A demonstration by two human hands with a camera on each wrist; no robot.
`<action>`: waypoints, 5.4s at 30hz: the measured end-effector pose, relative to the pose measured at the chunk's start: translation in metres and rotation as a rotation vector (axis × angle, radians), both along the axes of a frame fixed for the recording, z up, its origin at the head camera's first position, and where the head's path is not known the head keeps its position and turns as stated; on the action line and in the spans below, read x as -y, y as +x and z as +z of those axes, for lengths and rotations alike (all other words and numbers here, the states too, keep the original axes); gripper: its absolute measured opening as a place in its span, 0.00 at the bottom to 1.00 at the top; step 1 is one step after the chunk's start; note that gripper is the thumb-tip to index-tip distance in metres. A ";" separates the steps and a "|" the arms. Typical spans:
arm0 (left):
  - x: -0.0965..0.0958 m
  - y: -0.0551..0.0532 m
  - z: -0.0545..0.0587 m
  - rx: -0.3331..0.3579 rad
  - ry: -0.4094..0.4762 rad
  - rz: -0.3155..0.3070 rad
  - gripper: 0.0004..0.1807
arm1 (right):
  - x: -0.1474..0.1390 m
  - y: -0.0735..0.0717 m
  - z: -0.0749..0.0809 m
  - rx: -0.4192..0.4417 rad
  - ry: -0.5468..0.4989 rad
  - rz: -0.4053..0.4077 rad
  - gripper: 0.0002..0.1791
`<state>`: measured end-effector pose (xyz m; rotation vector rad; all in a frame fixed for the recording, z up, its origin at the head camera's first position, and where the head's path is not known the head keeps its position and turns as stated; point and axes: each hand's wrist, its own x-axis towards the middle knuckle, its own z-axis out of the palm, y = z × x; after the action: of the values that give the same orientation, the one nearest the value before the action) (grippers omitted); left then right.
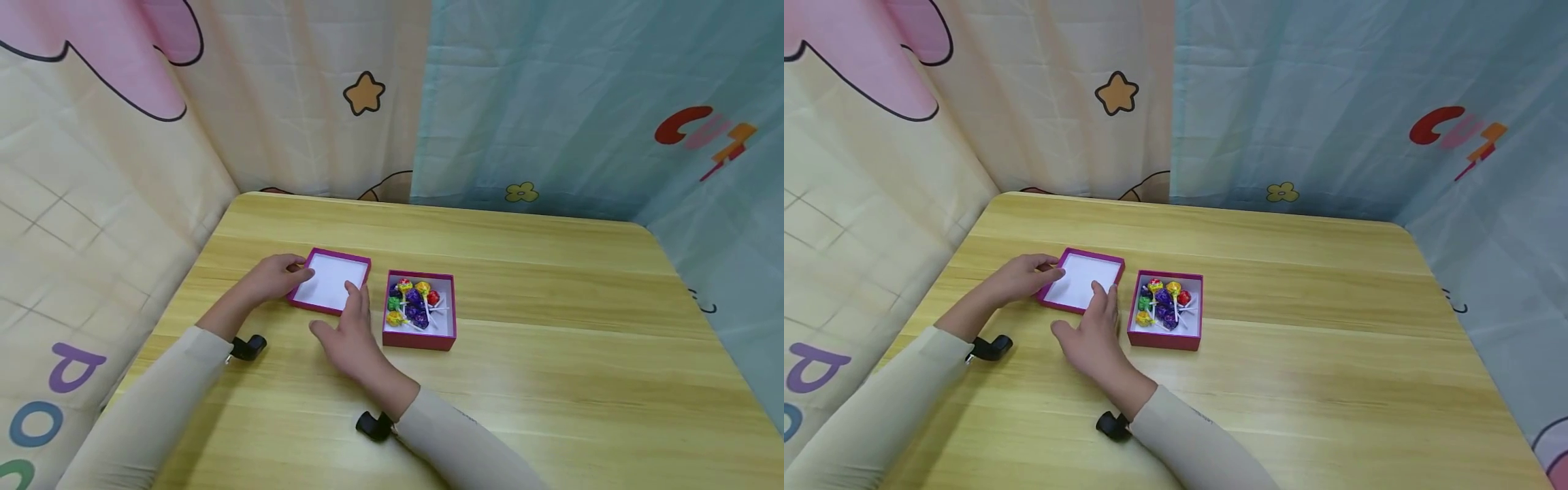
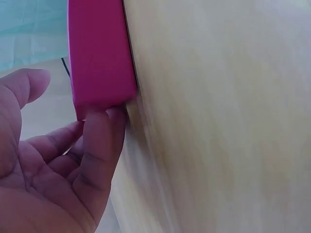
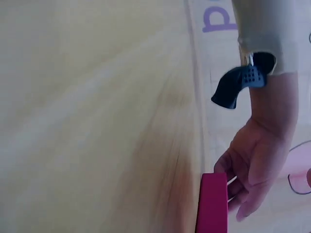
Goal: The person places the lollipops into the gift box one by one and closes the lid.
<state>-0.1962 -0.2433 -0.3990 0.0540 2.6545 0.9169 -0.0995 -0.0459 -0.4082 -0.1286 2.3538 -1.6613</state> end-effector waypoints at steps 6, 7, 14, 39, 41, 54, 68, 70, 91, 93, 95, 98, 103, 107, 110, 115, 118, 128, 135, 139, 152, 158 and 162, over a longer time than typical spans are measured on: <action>0.000 0.003 0.000 -0.021 0.032 -0.004 0.33 | 0.005 -0.012 -0.002 0.032 -0.020 -0.101 0.46; 0.000 0.003 0.000 -0.024 0.035 -0.005 0.33 | 0.005 -0.012 -0.002 0.033 -0.024 -0.104 0.46; 0.001 0.006 -0.001 -0.031 0.029 0.006 0.35 | 0.005 -0.017 -0.002 0.041 -0.079 -0.149 0.45; -0.012 0.059 0.076 -0.195 0.279 0.112 0.40 | -0.046 -0.025 0.069 -0.040 -0.376 -0.103 0.37; -0.018 0.061 0.079 -0.214 0.314 0.100 0.39 | -0.054 -0.026 0.071 -0.062 -0.365 -0.103 0.36; -0.079 0.056 0.078 -0.286 0.523 0.029 0.32 | -0.129 -0.034 0.075 -0.157 -0.427 -0.095 0.27; -0.119 0.049 0.053 -0.364 0.692 -0.063 0.29 | -0.177 -0.034 0.063 -0.153 -0.421 -0.155 0.24; -0.123 0.049 0.048 -0.379 0.686 -0.056 0.30 | -0.181 -0.034 0.061 -0.157 -0.406 -0.156 0.24; -0.125 0.057 0.016 -0.494 0.401 -0.402 0.32 | -0.216 -0.022 0.019 -0.281 -0.040 0.048 0.32; -0.124 0.058 0.014 -0.514 0.323 -0.431 0.31 | -0.217 -0.020 0.015 -0.331 0.041 0.081 0.32; -0.123 0.059 0.012 -0.521 0.238 -0.449 0.29 | -0.217 -0.018 0.012 -0.381 0.129 0.100 0.31; -0.122 0.061 0.010 -0.517 0.142 -0.473 0.29 | -0.216 -0.012 0.009 -0.441 0.235 0.110 0.30; -0.119 0.065 0.011 -0.512 0.095 -0.506 0.29 | -0.213 -0.003 0.007 -0.499 0.359 0.113 0.29; -0.119 0.068 0.010 -0.495 0.076 -0.521 0.29 | -0.211 -0.001 0.005 -0.494 0.402 0.121 0.28; -0.119 0.068 0.007 -0.486 0.053 -0.528 0.29 | -0.210 -0.001 0.005 -0.475 0.435 0.134 0.28; -0.119 0.070 0.003 -0.505 0.022 -0.544 0.29 | -0.209 -0.001 0.005 -0.452 0.485 0.152 0.28; -0.120 0.071 0.003 -0.521 0.012 -0.551 0.30 | -0.209 -0.001 0.004 -0.457 0.500 0.156 0.28; -0.120 0.070 0.002 -0.573 -0.013 -0.565 0.27 | -0.209 -0.001 0.005 -0.489 0.527 0.174 0.28; -0.117 0.069 0.000 -0.602 -0.017 -0.577 0.26 | -0.208 -0.003 0.008 -0.475 0.548 0.204 0.30; -0.117 0.070 0.000 -0.604 -0.021 -0.571 0.26 | -0.207 -0.004 0.009 -0.495 0.567 0.220 0.29; -0.118 0.069 0.001 -0.598 -0.016 -0.556 0.26 | -0.207 -0.006 0.009 -0.568 0.584 0.236 0.28; -0.119 0.066 0.000 -0.577 -0.010 -0.560 0.26 | -0.208 -0.006 0.011 -0.569 0.592 0.244 0.29; -0.119 0.066 -0.003 -0.574 -0.005 -0.564 0.26 | -0.208 -0.006 0.011 -0.570 0.590 0.253 0.29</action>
<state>-0.1306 -0.1245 -0.4018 1.1535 2.8609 0.7744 -0.1050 0.1625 -0.3969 -0.8311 2.9655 -0.8291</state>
